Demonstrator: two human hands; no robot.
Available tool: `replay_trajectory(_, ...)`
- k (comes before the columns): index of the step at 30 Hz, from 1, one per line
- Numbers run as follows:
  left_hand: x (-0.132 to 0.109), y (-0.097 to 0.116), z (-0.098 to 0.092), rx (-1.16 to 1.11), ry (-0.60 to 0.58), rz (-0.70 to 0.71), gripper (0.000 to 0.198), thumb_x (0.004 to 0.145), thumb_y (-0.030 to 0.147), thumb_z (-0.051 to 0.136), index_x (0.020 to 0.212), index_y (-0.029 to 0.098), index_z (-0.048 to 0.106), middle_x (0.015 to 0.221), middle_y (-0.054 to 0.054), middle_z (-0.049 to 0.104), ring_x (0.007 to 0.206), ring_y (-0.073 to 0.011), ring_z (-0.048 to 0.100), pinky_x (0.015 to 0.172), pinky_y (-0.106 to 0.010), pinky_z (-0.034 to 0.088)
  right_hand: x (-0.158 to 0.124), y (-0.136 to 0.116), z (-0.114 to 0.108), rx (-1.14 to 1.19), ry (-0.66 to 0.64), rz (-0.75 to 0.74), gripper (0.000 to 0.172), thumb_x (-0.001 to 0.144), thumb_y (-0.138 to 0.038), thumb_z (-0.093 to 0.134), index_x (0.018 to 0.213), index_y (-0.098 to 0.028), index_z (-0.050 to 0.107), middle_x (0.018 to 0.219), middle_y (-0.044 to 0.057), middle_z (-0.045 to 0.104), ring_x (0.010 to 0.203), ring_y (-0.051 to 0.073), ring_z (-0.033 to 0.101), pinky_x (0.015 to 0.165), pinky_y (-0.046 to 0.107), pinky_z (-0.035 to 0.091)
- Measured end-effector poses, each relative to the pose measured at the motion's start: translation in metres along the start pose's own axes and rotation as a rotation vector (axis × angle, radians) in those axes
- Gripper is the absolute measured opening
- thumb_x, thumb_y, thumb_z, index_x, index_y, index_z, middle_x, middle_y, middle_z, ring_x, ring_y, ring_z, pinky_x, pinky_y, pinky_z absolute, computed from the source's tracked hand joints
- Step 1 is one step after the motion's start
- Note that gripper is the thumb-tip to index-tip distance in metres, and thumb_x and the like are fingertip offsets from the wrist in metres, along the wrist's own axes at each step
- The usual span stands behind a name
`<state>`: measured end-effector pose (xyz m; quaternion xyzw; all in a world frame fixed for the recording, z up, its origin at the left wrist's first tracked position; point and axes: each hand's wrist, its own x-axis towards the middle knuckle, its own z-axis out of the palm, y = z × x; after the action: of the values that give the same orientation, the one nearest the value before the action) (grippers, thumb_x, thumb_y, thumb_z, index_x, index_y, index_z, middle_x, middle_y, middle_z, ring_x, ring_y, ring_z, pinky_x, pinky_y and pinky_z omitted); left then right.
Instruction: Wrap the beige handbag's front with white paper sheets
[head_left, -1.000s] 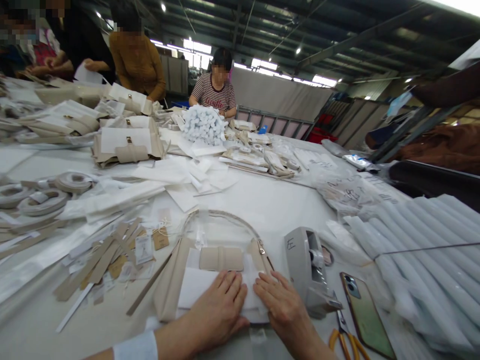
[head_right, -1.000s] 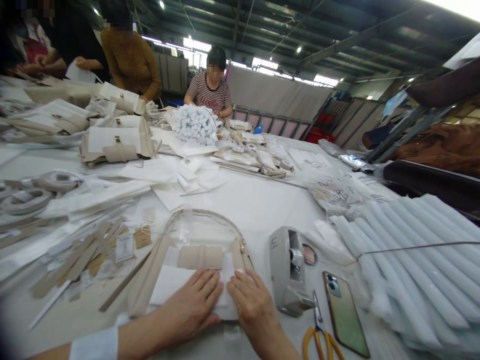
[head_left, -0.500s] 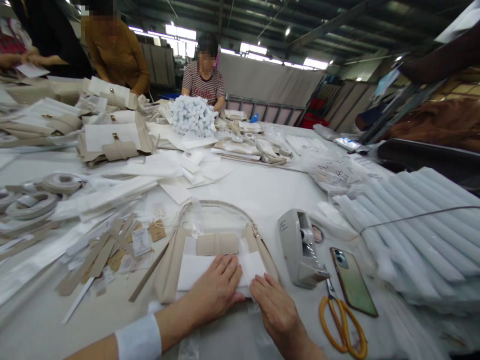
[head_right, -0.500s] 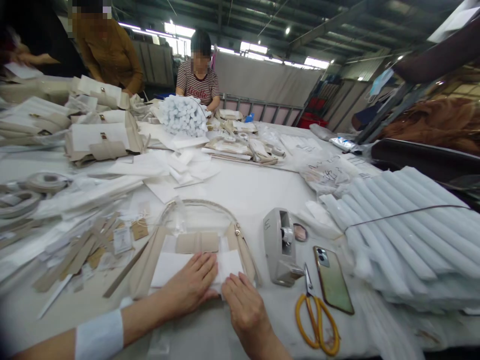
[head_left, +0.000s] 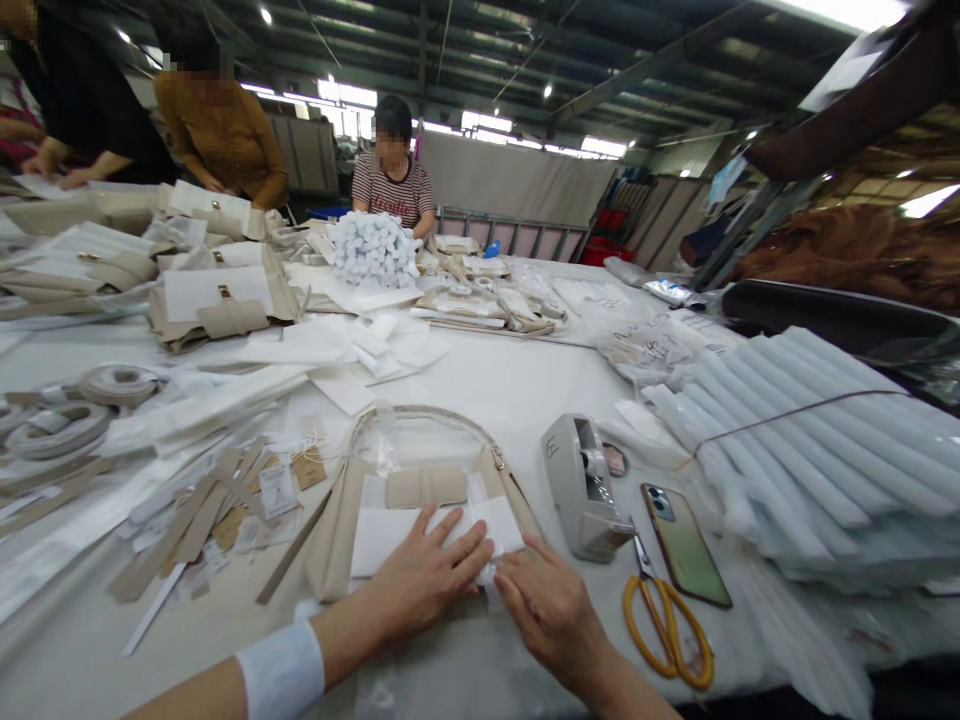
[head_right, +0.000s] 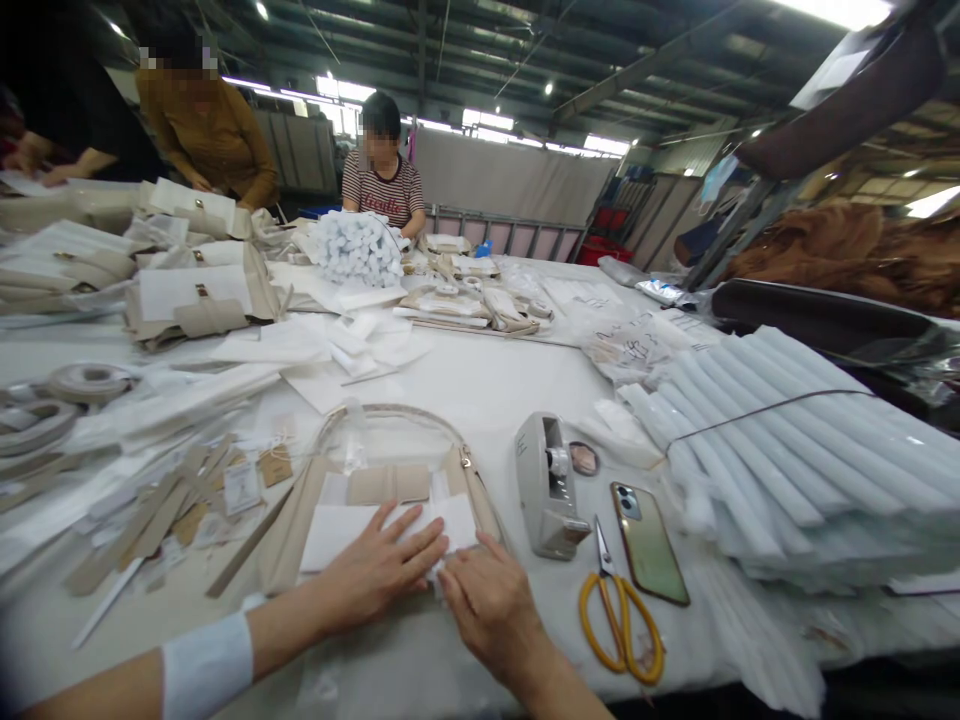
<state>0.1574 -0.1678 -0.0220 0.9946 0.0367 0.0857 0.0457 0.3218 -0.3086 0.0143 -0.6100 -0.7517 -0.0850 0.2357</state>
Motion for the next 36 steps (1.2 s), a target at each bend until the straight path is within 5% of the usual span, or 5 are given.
replay_trajectory(12, 0.002, 0.000, 0.004, 0.077, 0.048, 0.020, 0.057, 0.098, 0.046, 0.034, 0.147, 0.021, 0.021, 0.147, -0.010, 0.039, 0.133, -0.0331, 0.035, 0.107, -0.058, 0.023, -0.034, 0.019, 0.078, -0.421, 0.053, 0.111, 0.052, 0.089, -0.011, 0.045, 0.140, -0.011, 0.038, 0.132, 0.014, 0.055, 0.128, 0.028, 0.041, 0.112, 0.056, 0.022)
replay_trajectory(19, 0.016, 0.009, -0.007, -0.066, 0.049, -0.107, 0.036, 0.099, 0.044, 0.032, 0.130, 0.034, 0.047, 0.130, 0.003, 0.058, 0.121, -0.0263, 0.049, 0.103, -0.052, 0.030, -0.035, 0.015, 0.088, -0.369, 0.134, 0.128, 0.052, 0.093, -0.016, 0.042, 0.143, -0.010, 0.032, 0.134, 0.013, 0.055, 0.130, 0.026, 0.040, 0.115, 0.053, 0.015)
replay_trajectory(25, 0.014, 0.015, 0.011, 0.002, 0.209, -0.121, 0.037, 0.096, 0.044, 0.043, 0.129, 0.028, 0.048, 0.128, -0.001, 0.059, 0.120, -0.0263, 0.049, 0.105, -0.050, 0.027, -0.043, 0.010, 0.050, -0.246, 0.028, 0.099, 0.059, 0.092, -0.010, 0.037, 0.148, -0.009, 0.019, 0.139, 0.015, 0.049, 0.131, 0.025, 0.041, 0.109, 0.052, 0.033)
replay_trajectory(31, 0.010, 0.012, 0.014, 0.031, 0.221, -0.099, 0.035, 0.096, 0.046, 0.043, 0.125, 0.029, 0.050, 0.128, 0.000, 0.058, 0.120, -0.0257, 0.048, 0.105, -0.050, 0.028, -0.109, -0.005, -0.009, -0.013, -0.225, 0.139, 0.069, 0.080, -0.001, 0.036, 0.145, -0.022, 0.032, 0.146, 0.010, 0.042, 0.130, 0.023, 0.044, 0.101, 0.041, 0.046)
replay_trajectory(36, 0.010, 0.012, 0.013, 0.034, 0.235, -0.095, 0.035, 0.095, 0.047, 0.044, 0.124, 0.029, 0.052, 0.128, -0.001, 0.058, 0.120, -0.0254, 0.049, 0.104, -0.049, 0.029, -0.125, -0.012, -0.002, 0.080, -0.367, 0.156, 0.065, 0.072, -0.007, 0.053, 0.133, -0.031, 0.050, 0.139, 0.005, 0.050, 0.120, 0.028, 0.051, 0.097, 0.048, 0.047)
